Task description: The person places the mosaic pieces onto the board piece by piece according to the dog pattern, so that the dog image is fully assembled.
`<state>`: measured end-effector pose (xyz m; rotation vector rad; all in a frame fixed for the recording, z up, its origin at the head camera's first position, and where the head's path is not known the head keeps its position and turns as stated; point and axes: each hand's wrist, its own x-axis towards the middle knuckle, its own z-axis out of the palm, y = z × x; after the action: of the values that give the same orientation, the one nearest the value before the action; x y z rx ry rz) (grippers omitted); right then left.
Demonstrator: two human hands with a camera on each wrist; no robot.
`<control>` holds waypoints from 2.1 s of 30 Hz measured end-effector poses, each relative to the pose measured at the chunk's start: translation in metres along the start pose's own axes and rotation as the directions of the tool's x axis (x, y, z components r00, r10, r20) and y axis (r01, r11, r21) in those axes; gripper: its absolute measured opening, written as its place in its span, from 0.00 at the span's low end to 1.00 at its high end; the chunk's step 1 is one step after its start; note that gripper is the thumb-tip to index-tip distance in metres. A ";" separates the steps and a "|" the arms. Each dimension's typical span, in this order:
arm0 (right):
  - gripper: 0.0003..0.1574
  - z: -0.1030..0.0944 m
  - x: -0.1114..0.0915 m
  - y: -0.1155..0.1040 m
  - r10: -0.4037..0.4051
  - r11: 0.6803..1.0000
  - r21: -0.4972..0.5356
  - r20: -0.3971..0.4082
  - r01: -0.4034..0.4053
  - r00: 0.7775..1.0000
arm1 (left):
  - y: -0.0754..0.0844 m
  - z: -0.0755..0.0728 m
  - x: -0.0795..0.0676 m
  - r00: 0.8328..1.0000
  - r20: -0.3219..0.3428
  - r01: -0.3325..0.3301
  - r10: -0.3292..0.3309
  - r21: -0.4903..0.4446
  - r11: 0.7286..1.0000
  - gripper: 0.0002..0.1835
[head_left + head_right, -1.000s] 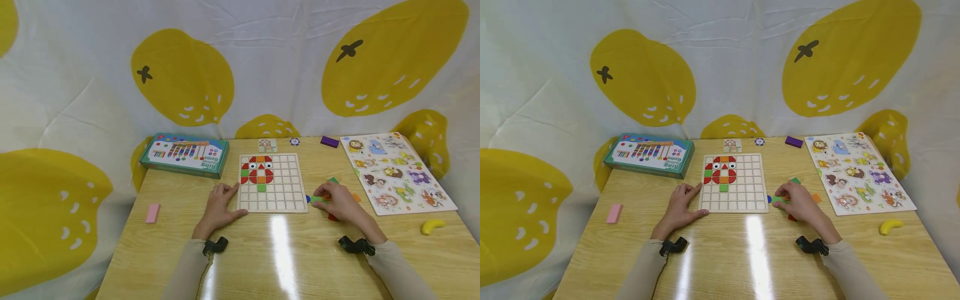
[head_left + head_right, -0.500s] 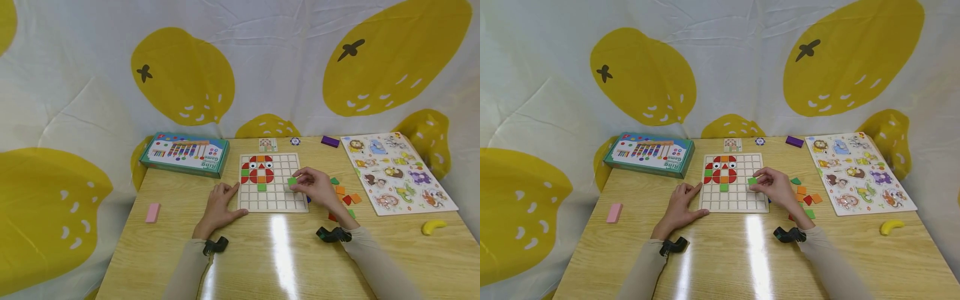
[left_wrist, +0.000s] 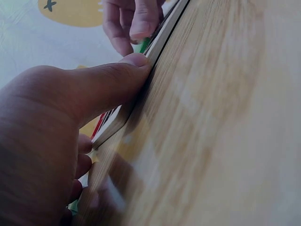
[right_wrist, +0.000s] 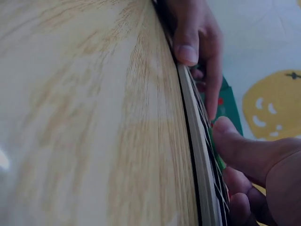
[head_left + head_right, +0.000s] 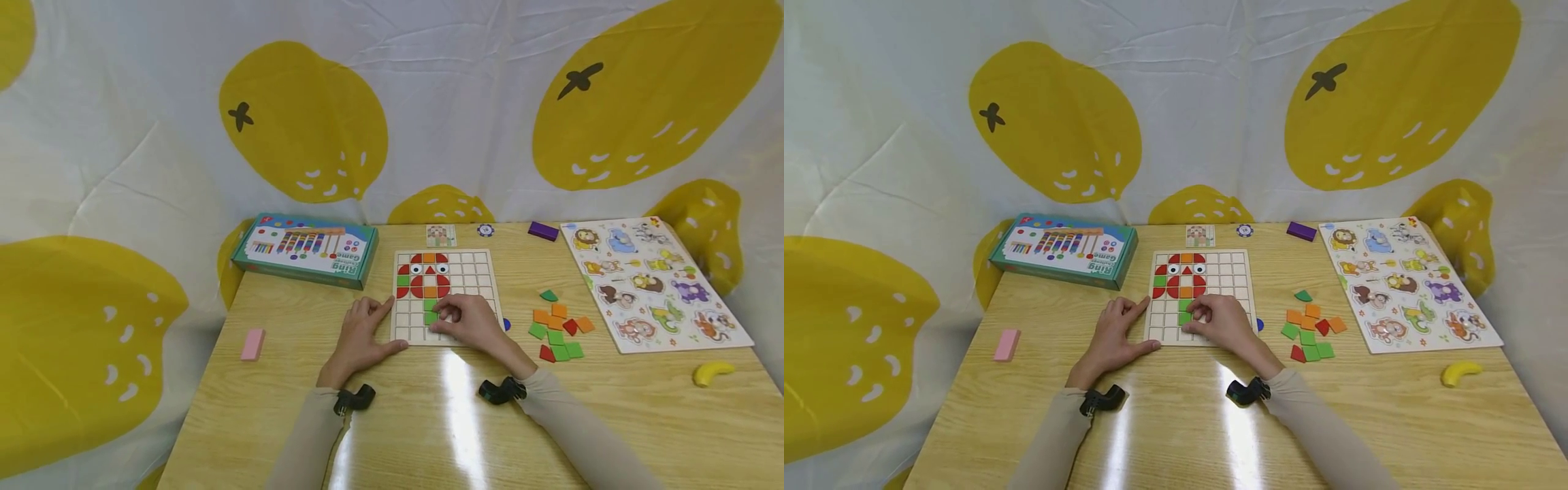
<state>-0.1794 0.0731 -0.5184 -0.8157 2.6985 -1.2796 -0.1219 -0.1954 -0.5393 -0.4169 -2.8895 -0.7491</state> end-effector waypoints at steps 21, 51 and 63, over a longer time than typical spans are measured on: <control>0.17 -0.087 -0.038 0.027 -0.009 0.995 -0.101 0.084 0.017 0.996 | 0.001 -0.001 0.001 1.000 0.011 0.003 -0.003 0.002 1.000 0.52; 0.14 -0.115 -0.053 0.047 0.017 0.998 0.065 -0.018 -0.015 1.000 | -0.002 0.003 -0.001 1.000 0.005 0.020 -0.020 0.012 1.000 0.53; 0.18 -0.029 -0.031 0.011 -0.001 0.971 0.239 -0.005 0.002 1.000 | 0.001 0.001 0.002 1.000 0.011 0.015 -0.015 0.001 1.000 0.52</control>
<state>-0.1652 0.1138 -0.5128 -0.7855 2.4792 -1.5691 -0.1230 -0.1936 -0.5389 -0.4009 -2.9060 -0.7506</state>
